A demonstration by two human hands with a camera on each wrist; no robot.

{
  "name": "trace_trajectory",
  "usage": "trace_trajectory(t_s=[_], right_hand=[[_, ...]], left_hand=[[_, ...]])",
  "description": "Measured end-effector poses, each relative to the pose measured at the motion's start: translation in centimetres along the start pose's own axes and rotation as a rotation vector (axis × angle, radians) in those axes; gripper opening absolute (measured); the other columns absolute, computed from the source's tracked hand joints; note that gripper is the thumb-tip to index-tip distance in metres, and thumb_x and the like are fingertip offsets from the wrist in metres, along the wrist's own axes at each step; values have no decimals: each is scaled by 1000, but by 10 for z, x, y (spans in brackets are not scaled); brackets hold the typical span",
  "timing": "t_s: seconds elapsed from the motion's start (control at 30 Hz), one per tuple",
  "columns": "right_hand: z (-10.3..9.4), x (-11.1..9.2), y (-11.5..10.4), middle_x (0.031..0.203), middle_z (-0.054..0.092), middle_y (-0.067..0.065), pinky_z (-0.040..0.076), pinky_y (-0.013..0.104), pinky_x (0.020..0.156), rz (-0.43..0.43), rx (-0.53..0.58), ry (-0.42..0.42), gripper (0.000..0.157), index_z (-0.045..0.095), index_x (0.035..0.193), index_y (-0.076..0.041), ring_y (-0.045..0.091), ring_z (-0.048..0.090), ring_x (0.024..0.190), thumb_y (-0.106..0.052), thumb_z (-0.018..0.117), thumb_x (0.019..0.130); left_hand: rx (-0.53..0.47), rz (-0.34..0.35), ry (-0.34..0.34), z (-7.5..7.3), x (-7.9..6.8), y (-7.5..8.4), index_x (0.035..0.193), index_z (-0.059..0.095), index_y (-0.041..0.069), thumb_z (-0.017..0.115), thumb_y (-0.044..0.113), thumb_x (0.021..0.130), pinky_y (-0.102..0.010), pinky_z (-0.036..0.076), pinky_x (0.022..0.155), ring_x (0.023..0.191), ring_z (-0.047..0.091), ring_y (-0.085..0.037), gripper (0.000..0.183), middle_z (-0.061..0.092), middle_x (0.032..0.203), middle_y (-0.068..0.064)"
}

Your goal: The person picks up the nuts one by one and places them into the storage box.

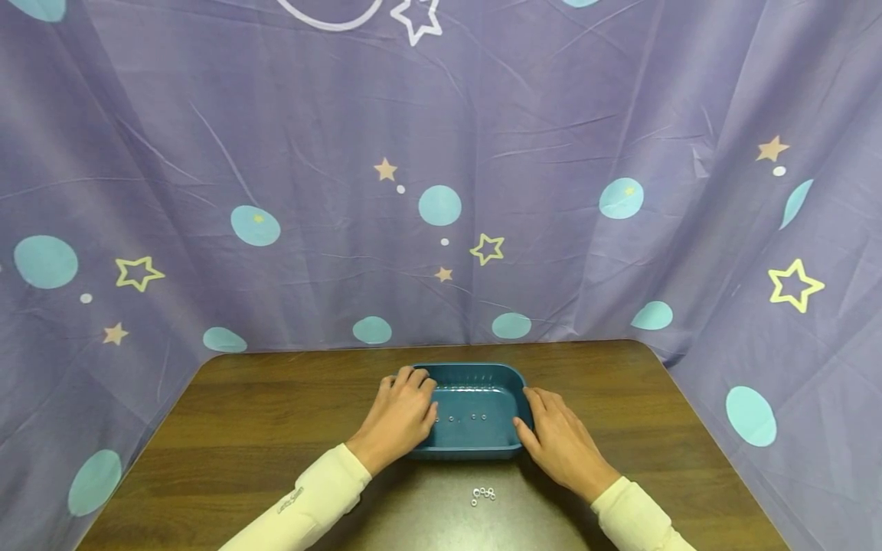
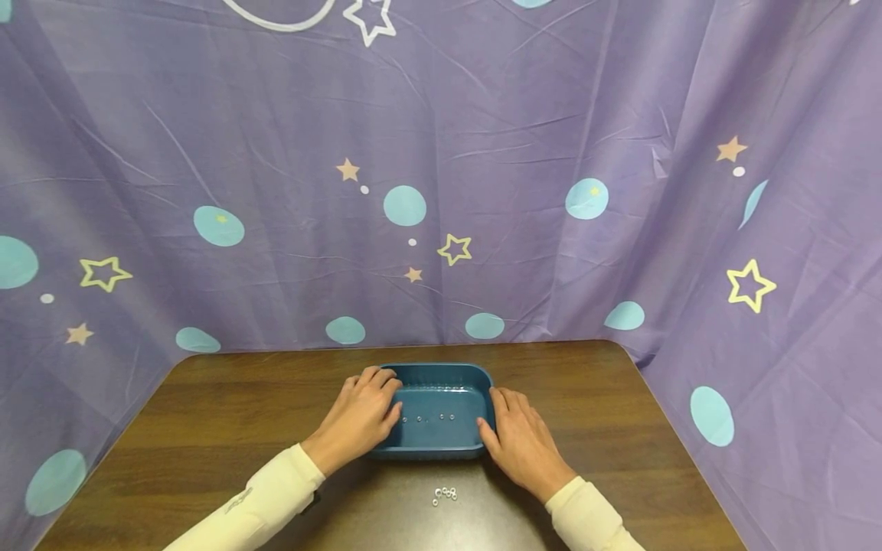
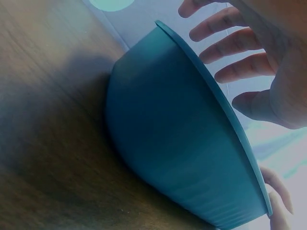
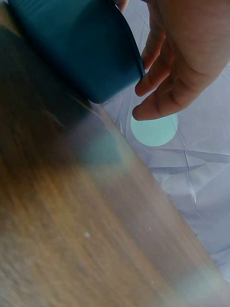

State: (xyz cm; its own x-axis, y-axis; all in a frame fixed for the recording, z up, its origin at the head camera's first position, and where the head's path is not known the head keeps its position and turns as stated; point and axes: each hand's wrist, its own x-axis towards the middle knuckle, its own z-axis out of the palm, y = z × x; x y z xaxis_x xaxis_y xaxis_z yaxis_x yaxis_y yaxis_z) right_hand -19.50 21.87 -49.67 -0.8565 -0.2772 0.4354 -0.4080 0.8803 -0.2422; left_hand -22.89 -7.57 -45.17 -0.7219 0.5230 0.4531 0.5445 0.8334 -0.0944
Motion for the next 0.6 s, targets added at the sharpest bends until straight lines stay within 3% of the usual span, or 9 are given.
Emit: trace_trajectory(t_s=[0.6], right_hand=[[0, 0, -1, 136, 58, 18, 47, 51, 103, 19, 5, -16, 59, 52, 142, 1, 33, 54, 128, -40, 59, 99]], left_hand=[[-50, -124, 43, -3, -28, -10, 115, 71, 6, 74, 24, 88, -57, 50, 88, 119, 55, -35, 33, 63, 126, -15]])
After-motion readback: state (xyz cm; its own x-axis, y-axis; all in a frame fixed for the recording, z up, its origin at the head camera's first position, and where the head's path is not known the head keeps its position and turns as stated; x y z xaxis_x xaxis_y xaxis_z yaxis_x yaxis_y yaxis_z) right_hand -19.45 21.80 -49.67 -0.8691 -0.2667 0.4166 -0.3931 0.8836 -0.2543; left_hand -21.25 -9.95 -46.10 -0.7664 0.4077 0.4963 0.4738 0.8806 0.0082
